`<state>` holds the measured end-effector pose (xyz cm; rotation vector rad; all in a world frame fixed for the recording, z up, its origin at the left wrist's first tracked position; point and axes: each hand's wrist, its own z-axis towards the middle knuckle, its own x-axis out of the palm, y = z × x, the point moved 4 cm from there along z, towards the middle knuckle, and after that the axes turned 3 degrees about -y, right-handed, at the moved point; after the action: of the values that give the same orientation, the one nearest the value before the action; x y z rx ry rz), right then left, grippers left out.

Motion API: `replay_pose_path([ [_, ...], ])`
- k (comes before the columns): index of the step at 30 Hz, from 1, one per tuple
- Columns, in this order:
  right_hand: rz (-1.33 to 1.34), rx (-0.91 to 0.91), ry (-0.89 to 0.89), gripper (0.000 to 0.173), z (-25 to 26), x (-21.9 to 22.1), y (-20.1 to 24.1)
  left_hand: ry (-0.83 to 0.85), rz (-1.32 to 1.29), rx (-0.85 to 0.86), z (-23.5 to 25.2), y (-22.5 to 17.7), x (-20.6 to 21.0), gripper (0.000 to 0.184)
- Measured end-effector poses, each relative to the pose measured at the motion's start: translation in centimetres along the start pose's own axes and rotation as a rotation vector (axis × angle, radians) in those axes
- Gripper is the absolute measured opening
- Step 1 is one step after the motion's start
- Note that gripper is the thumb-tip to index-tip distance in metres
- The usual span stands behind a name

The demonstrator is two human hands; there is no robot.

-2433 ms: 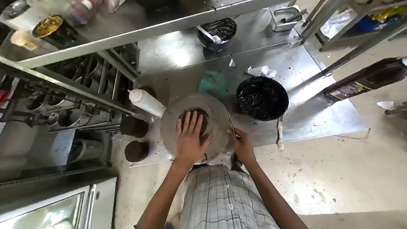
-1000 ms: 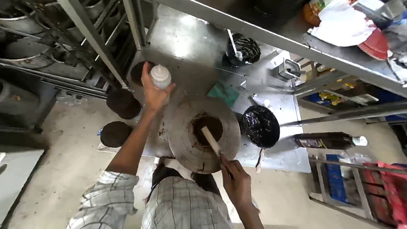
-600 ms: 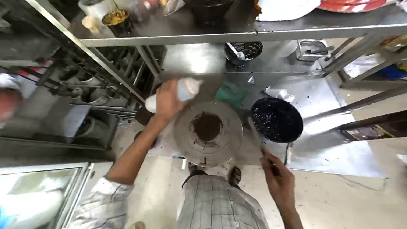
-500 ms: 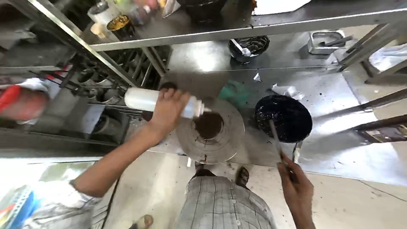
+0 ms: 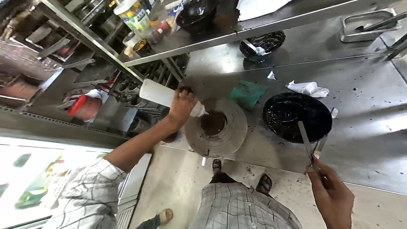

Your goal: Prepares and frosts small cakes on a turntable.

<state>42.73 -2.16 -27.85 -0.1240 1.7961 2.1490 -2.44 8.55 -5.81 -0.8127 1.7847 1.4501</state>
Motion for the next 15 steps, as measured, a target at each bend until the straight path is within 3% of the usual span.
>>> replay_pose_path([
  [6, -0.044, 0.024, -0.015, 0.039, -1.2, -1.3, 0.5, 0.0, 0.025, 0.076, -1.0, -0.9, -0.2, 0.05],
  [10, -0.075, 0.072, -0.073, 0.037, -2.5, -1.1, 0.7, 0.089, 0.0, 0.03, -1.8, 1.2, 1.2, 0.049],
  [15, -0.087, 0.075, -0.1, 0.037, -2.5, 2.1, 2.8, -0.087, -0.124, -0.031, 0.1, 2.1, 3.0, 0.049],
])
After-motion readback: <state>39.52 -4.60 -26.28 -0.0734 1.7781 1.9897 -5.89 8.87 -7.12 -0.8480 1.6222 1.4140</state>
